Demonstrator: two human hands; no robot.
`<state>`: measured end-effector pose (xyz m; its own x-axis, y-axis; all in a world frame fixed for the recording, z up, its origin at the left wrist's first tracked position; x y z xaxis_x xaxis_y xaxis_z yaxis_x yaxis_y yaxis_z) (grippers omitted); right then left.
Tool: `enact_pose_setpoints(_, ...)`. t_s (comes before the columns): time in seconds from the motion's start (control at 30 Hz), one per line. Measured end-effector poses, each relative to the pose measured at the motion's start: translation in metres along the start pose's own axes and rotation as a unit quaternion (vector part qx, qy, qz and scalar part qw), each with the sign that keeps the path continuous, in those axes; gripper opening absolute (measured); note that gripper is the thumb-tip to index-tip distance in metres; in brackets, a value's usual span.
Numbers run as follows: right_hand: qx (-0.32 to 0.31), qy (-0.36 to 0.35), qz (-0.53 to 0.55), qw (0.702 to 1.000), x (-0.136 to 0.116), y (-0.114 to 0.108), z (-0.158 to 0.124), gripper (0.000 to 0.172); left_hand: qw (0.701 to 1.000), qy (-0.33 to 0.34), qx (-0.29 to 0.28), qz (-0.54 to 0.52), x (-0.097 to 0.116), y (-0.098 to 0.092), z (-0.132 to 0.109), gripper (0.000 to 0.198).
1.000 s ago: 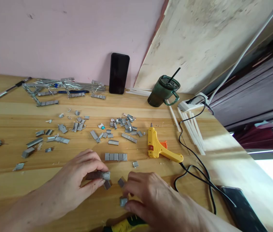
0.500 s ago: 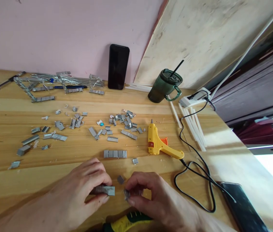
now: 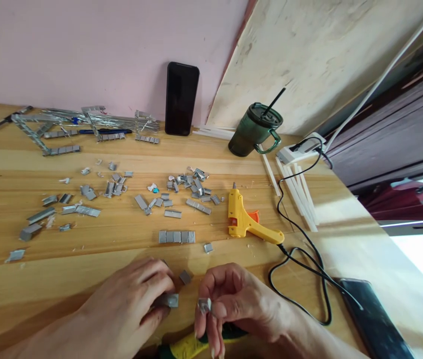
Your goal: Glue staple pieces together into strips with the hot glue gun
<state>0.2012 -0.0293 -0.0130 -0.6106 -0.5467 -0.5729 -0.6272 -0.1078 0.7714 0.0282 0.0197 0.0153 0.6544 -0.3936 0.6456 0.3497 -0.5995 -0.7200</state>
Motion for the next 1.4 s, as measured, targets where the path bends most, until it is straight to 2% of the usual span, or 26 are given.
enact_pose_setpoints(0.17,0.028,-0.013,-0.073,0.997,-0.003,0.005,-0.004,0.037,0.995,0.016,0.072,0.069,-0.002,0.002,0.001,0.017)
enact_pose_setpoints(0.27,0.069,-0.015,-0.201,0.977,-0.011,0.010,-0.008,0.029,0.990,0.040,0.068,0.113,0.001,0.002,0.002,0.014)
enact_pose_setpoints(0.33,0.074,-0.026,-0.335,0.939,-0.019,0.015,-0.010,0.017,0.987,0.060,0.074,0.131,0.001,0.003,0.002,0.012)
enact_pose_setpoints(0.4,0.067,-0.049,-0.467,0.880,-0.026,0.019,-0.011,0.009,0.983,0.071,0.083,0.148,0.000,0.005,0.001,0.014)
enact_pose_setpoints(0.47,0.054,-0.076,-0.563,0.821,-0.029,0.023,-0.010,0.010,0.980,0.074,0.094,0.158,-0.002,0.006,0.001,0.017)
enact_pose_setpoints(0.57,0.024,-0.112,-0.641,0.759,-0.028,0.025,-0.008,0.014,0.981,0.067,0.082,0.162,-0.003,0.007,0.002,0.019)
enact_pose_setpoints(0.67,0.007,-0.141,-0.677,0.722,-0.025,0.026,-0.007,0.014,0.985,0.052,0.073,0.148,-0.001,0.002,0.002,0.013)
enact_pose_setpoints(0.73,-0.001,-0.164,-0.696,0.699,-0.024,0.028,-0.008,0.014,0.991,0.029,0.073,0.108,0.000,-0.002,0.002,0.010)
enact_pose_setpoints(0.87,-0.018,-0.235,-0.734,0.637,-0.025,0.039,-0.011,0.014,0.998,-0.036,0.041,-0.042,0.000,-0.008,-0.001,0.014)
enact_pose_setpoints(0.97,-0.023,-0.273,-0.761,0.588,-0.026,0.050,-0.011,0.012,0.983,-0.098,0.010,-0.153,0.002,-0.007,-0.002,0.011)
enact_pose_setpoints(1.1,-0.035,-0.324,-0.781,0.532,-0.024,0.061,-0.009,0.010,0.946,-0.172,-0.043,-0.271,0.003,-0.004,-0.002,0.012)
enact_pose_setpoints(1.2,-0.010,-0.380,-0.773,0.508,-0.024,0.065,-0.008,0.011,0.906,-0.210,-0.086,-0.358,0.000,0.000,-0.001,0.016)
enact_pose_setpoints(1.27,0.000,-0.398,-0.771,0.497,-0.024,0.066,-0.007,0.012,0.885,-0.210,-0.099,-0.404,-0.001,0.001,0.000,0.018)
enact_pose_setpoints(1.33,0.001,-0.409,-0.773,0.485,-0.024,0.066,-0.007,0.011,0.878,-0.209,-0.088,-0.421,-0.002,0.000,0.001,0.018)
enact_pose_setpoints(1.4,-0.001,-0.418,-0.774,0.476,-0.024,0.067,-0.007,0.010,0.883,-0.209,-0.079,-0.412,0.000,-0.002,0.002,0.016)
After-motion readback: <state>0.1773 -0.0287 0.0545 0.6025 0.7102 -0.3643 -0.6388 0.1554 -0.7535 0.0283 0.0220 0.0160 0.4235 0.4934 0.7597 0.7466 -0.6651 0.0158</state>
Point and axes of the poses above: each hand's wrist, its own z-axis towards the middle knuckle, its own y-axis out of the palm, x = y × z, the point moved 3 cm from there along z, towards the middle knuckle, and after that the axes turned 12 degrees about -y, right-handed, at the moved point
